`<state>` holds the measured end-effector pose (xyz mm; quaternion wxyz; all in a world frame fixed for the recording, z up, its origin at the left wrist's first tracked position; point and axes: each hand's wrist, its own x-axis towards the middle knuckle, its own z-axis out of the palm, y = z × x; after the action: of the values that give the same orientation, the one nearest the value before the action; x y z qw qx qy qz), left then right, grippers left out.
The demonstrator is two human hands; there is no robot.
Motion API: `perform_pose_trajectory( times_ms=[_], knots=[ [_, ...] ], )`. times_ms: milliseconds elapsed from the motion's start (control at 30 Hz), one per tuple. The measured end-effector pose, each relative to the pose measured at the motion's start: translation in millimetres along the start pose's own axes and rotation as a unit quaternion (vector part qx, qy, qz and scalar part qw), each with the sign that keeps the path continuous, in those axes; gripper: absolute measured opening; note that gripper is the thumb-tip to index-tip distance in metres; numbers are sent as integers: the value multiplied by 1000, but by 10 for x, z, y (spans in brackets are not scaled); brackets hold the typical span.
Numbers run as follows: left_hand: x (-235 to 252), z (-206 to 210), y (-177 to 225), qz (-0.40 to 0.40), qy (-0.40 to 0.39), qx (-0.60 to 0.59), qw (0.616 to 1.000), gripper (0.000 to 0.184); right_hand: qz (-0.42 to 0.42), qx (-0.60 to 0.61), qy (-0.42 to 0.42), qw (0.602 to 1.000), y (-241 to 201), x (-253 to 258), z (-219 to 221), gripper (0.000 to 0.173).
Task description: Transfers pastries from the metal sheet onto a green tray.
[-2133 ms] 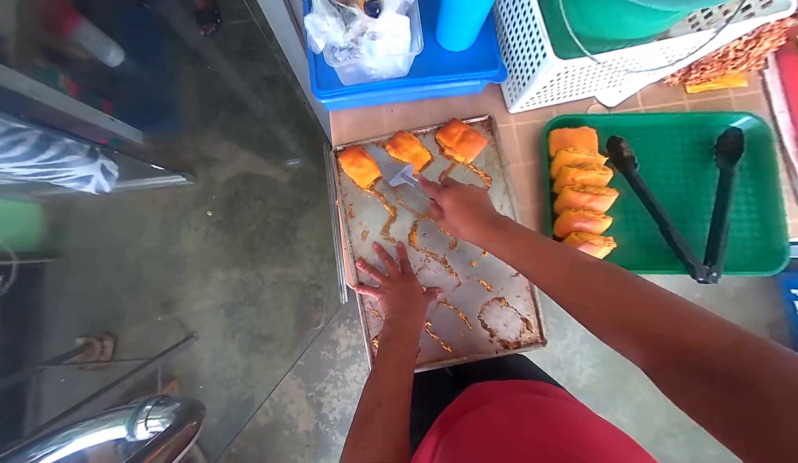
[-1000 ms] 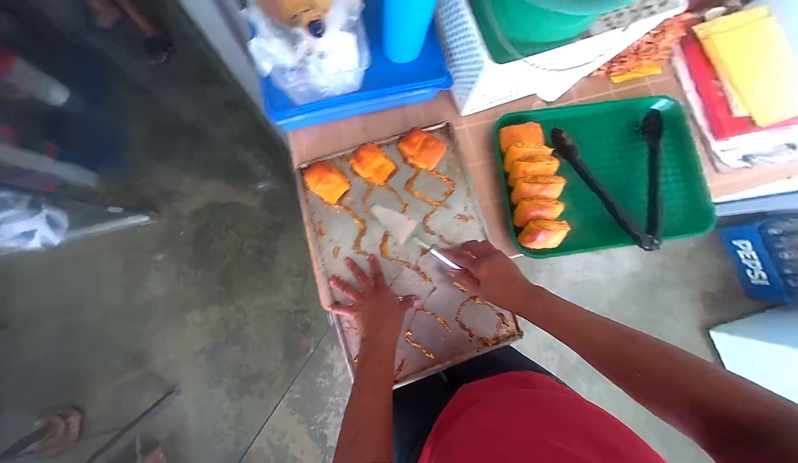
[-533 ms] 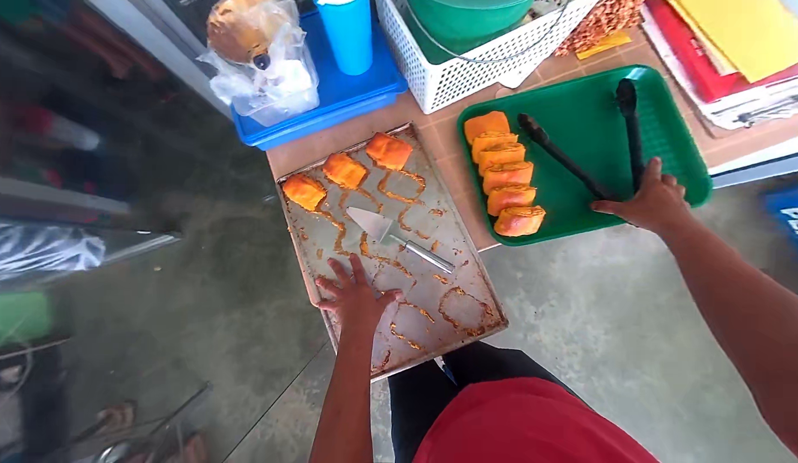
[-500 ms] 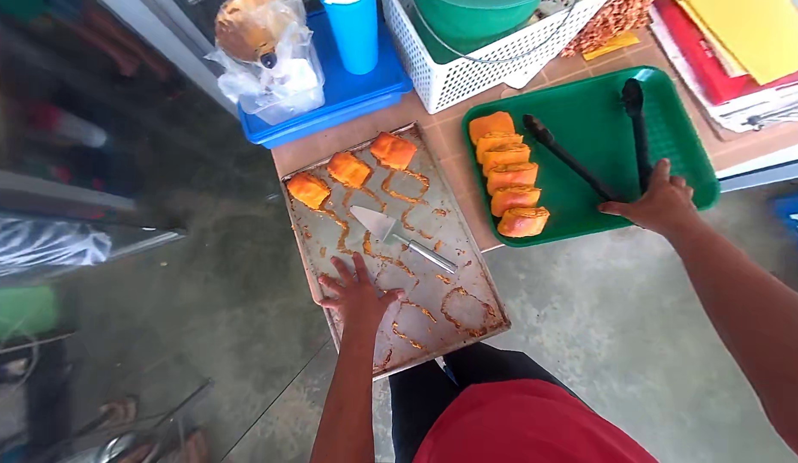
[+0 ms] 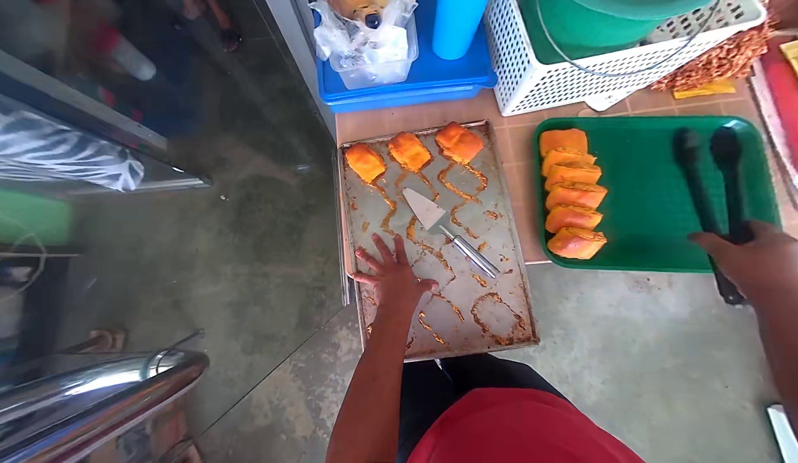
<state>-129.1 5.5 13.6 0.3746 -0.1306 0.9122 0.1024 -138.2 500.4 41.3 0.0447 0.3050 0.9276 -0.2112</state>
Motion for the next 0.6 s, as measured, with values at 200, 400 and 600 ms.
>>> perform_pose_trajectory(
  times_ms=[200,400,600],
  knots=[
    [19,-4,17,4,-8,5,1000,126,-252,29,-148,956,-1399,-1146,120,68],
    [13,10,-5,8,0,6,1000,125,-317,-73,-250,912,-3004,-1360,1160,74],
    [9,-14,-7,13,-7,0,1000,122,-304,-181,-252,901,-3476,-1536,1468,73]
  ],
)
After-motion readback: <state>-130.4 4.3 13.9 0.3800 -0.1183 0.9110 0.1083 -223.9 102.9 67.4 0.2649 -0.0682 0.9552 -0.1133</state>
